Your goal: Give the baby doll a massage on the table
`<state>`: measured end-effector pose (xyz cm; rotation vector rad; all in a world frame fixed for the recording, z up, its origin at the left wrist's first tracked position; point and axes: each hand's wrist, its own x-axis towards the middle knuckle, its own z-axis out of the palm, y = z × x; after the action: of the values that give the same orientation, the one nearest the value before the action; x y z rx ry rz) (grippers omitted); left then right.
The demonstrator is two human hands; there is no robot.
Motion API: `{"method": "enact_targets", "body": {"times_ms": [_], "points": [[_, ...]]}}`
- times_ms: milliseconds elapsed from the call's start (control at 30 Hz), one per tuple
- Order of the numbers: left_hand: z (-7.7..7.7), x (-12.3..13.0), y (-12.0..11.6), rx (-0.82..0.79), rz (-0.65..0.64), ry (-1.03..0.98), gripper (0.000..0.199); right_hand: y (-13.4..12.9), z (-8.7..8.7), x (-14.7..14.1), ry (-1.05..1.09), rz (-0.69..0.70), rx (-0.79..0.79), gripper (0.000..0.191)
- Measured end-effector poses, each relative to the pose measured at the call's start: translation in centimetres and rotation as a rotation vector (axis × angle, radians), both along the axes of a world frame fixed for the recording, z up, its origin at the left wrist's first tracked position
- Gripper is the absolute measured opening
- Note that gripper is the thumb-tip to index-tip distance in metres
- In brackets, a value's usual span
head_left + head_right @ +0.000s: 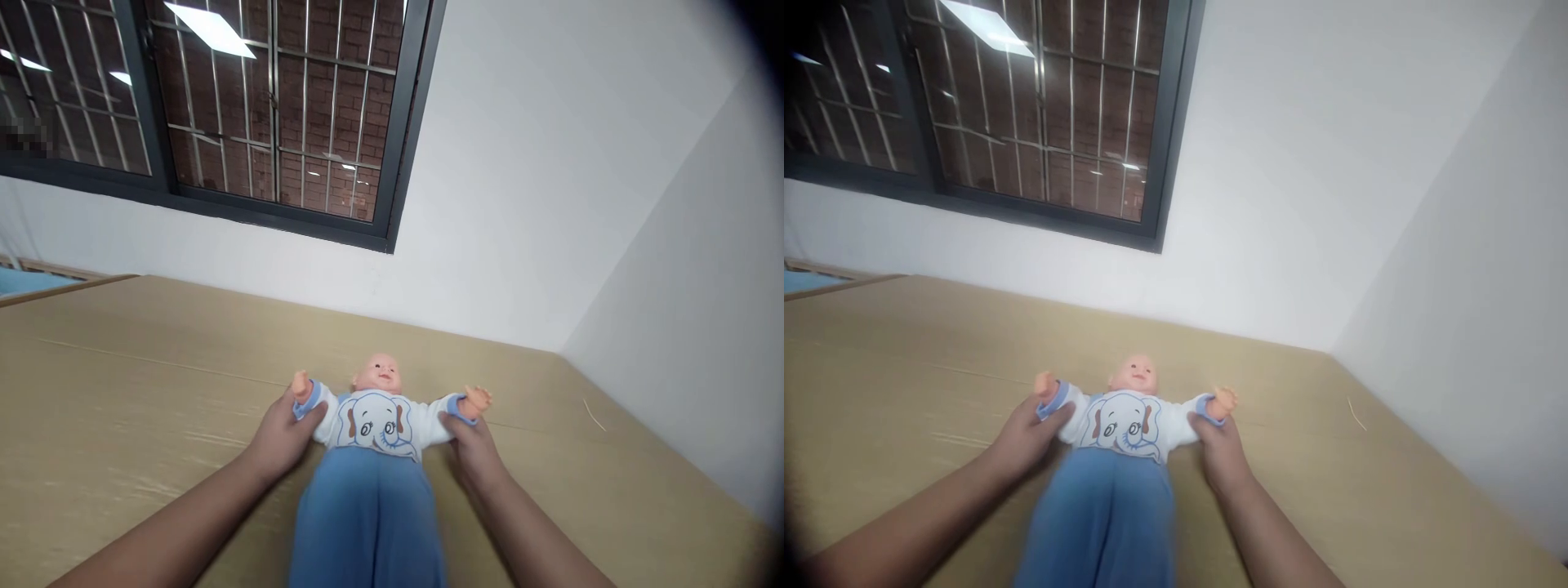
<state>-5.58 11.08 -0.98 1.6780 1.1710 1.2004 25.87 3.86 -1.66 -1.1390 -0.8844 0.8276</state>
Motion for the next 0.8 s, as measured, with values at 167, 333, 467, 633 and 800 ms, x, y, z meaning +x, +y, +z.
{"method": "enact_targets", "body": {"times_ms": [167, 333, 467, 633, 800], "points": [[-0.7, 0.9, 1.1, -0.281, 0.008, -0.635, 0.049, 1.0, -0.5, -0.1, 0.545, 0.078, 0.011, 0.042], [0.3, 1.6, 0.8, -0.512, 0.097, -0.878, 0.028, 1.2, 0.0, -0.3, 0.710, 0.084, 0.023, 0.037], [0.3, 1.6, 1.1, -0.527, 0.116, -0.930, 0.024, 1.3, -0.1, 0.0, 0.709, 0.110, 0.010, 0.034], [-0.2, 1.5, 1.5, -0.515, 0.124, -0.959, 0.023, 1.1, 0.0, -0.3, 0.731, 0.096, 0.009, 0.035], [0.3, 1.5, 1.4, -0.506, 0.132, -1.092, 0.022, 0.9, 0.3, -0.5, 0.758, 0.115, 0.073, 0.040]]}}
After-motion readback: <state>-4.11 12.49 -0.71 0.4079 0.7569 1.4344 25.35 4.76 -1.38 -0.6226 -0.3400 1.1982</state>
